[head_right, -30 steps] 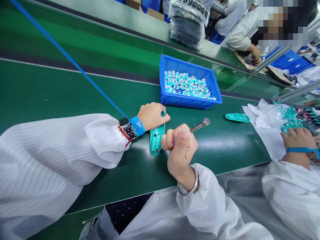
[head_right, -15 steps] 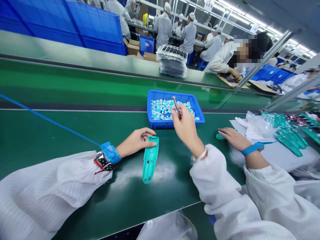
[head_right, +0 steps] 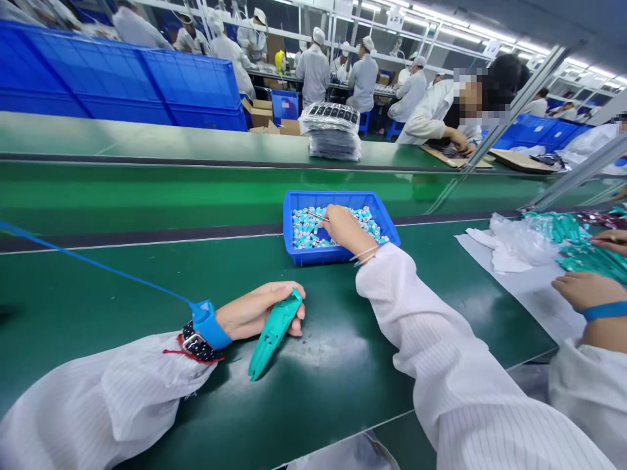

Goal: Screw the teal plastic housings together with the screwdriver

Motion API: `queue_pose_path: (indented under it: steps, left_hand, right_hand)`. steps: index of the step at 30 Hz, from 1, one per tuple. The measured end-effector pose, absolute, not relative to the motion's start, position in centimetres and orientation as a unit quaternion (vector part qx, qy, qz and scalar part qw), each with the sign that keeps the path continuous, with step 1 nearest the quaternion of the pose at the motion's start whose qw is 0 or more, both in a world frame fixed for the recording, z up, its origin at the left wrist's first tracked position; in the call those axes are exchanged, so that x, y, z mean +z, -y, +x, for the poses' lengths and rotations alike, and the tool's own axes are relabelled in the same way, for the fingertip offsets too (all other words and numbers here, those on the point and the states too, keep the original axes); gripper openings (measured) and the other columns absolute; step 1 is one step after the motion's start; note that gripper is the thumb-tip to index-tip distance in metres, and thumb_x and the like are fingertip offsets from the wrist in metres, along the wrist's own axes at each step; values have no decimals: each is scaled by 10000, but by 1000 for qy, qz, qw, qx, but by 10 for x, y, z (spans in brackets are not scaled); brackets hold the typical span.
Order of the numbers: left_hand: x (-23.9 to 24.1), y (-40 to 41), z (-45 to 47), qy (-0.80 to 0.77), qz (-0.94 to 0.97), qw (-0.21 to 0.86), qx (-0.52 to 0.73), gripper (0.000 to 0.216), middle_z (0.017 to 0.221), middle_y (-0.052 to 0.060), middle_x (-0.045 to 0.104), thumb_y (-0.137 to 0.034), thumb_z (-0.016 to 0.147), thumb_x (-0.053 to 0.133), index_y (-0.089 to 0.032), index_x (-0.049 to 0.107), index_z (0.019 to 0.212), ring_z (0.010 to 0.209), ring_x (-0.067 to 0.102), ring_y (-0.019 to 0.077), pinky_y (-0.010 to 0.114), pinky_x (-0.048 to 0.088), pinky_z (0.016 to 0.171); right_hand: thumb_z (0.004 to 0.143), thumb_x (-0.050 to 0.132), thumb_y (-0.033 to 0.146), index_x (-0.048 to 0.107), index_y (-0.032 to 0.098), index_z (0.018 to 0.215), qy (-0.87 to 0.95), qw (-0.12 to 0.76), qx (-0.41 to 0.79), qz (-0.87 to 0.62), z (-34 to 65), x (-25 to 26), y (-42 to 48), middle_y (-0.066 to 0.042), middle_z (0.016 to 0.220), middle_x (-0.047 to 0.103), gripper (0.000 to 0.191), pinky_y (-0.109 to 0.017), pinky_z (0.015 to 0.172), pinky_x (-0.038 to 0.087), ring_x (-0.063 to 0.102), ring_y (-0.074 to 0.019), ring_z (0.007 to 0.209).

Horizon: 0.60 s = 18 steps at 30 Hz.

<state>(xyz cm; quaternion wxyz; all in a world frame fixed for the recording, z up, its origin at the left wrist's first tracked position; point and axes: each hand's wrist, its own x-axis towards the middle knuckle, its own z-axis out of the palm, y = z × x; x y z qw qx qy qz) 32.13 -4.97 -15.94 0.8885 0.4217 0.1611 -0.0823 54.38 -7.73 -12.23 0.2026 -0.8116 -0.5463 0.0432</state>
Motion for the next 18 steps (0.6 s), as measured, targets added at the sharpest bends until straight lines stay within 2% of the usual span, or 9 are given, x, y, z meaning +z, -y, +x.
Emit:
queue_pose_path:
  steps: [2, 4, 6, 8, 12, 18]
  left_hand:
    - [-155, 49, 319, -143, 432, 886, -88, 419, 675, 18, 620, -517, 703, 665, -167, 498, 861, 553, 628, 176, 324, 518, 555]
    - [-149, 47, 316, -131, 450, 879, -91, 404, 640, 1, 598, -528, 733, 628, -168, 498, 864, 491, 598, 148, 270, 489, 486]
    - [-142, 44, 313, -113, 478, 866, -89, 395, 619, -7, 582, -512, 734, 635, -153, 520, 851, 449, 561, 112, 213, 441, 438]
    - [-135, 40, 310, -94, 519, 845, -89, 404, 605, -10, 577, -487, 688, 691, -136, 546, 828, 437, 542, 93, 190, 415, 426]
    - [-124, 36, 306, -87, 602, 780, -144, 411, 587, 1, 596, -433, 589, 775, -119, 583, 770, 460, 552, 99, 198, 435, 454]
    - [-119, 38, 304, -87, 629, 740, -221, 296, 581, -16, 580, -338, 597, 772, -132, 587, 703, 488, 537, 88, 193, 436, 466]
  right_hand:
    - [834, 544, 192, 548, 110, 872, 544, 244, 26, -803, 530, -110, 98, -110, 879, 636, 90, -320, 785, 425, 582, -188, 853]
    - [829, 556, 249, 542, 134, 835, 555, 311, 68, -768, 512, -100, 122, -54, 792, 633, 116, -276, 707, 440, 587, -149, 754]
    - [790, 602, 299, 562, 145, 775, 562, 396, 177, -704, 493, -95, 145, -14, 709, 611, 160, -245, 613, 437, 565, -120, 655]
    - [746, 648, 324, 597, 146, 759, 542, 438, 301, -651, 474, -94, 163, -3, 690, 605, 186, -230, 553, 421, 538, -103, 605]
    - [705, 692, 308, 624, 134, 789, 472, 442, 462, -607, 451, -98, 178, -4, 696, 626, 205, -220, 557, 435, 540, -87, 600]
    - [655, 732, 281, 627, 134, 742, 418, 441, 522, -598, 444, -104, 179, 17, 634, 622, 200, -197, 522, 425, 546, -73, 558]
